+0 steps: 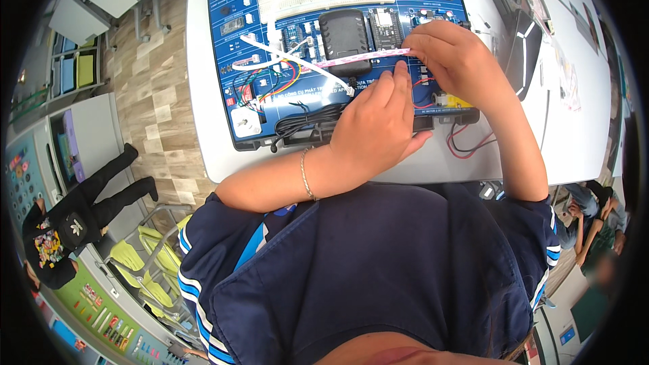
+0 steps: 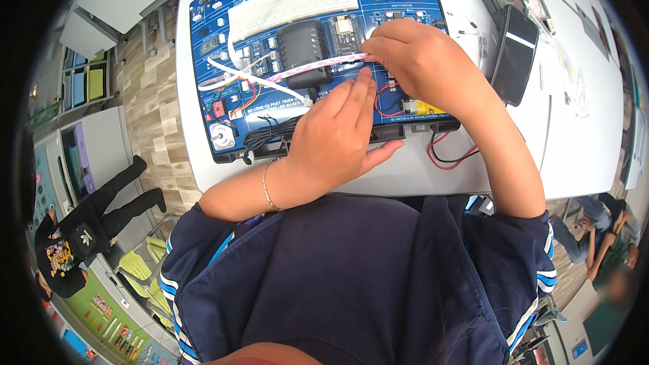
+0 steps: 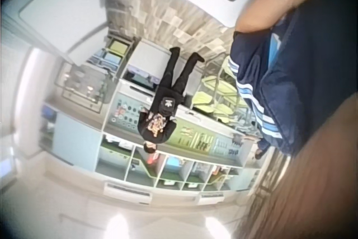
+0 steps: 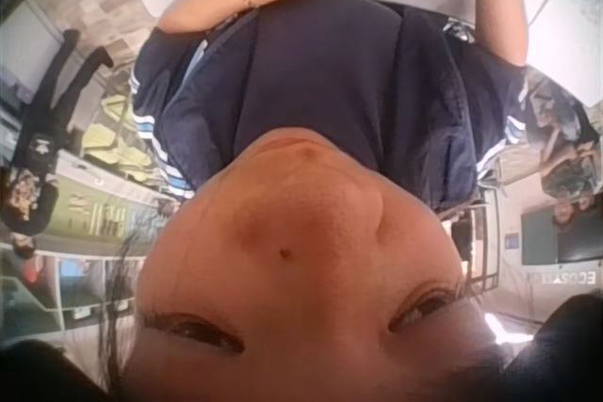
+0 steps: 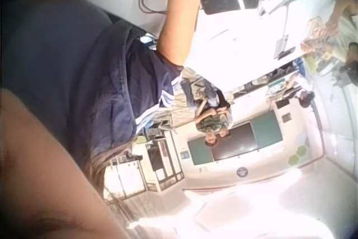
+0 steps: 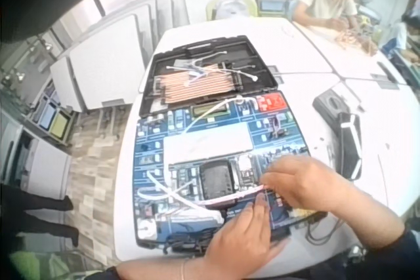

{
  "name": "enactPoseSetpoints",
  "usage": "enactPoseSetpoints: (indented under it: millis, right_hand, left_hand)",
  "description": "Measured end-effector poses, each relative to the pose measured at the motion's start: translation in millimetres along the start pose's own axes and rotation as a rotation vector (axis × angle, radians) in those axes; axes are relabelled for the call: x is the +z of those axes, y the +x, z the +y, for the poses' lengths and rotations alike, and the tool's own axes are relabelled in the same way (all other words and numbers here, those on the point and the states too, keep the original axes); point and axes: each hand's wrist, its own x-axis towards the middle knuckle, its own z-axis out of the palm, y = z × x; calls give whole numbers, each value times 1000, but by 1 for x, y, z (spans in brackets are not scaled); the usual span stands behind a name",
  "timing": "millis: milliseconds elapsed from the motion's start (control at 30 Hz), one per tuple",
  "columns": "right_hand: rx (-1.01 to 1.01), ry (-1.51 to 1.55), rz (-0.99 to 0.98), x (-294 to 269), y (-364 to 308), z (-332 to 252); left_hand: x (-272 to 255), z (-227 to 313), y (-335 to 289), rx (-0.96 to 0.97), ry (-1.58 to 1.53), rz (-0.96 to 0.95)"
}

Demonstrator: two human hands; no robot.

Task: The person connects and adjusts multiple ribbon cables and jumper wires on a blue microcontroller development board. They repeatedly plug and unplug connectors, route cables across the board, and handle a small yellow component while working at a white table.

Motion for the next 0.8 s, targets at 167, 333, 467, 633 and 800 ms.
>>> enactPoseSetpoints:
  millis: [167,333,467,633,800]
  right_hand:
    - [-22,-5,-1,-2,2,3]
    - [-16,-23,4,0,-3,1]
    - [-32,-15,-2,-2,0,1]
    - [-28,-22,8,0,-4,1]
    - [-44,-47,163,-21,11,5]
  left_hand:
    - [1,0,1,10,16,21]
    - [2,1,1,2,13,26]
    - [2,0,0,6,22,35]
    - [2,1,0,-1,23,21]
    - [2,2,0,7,44,24]
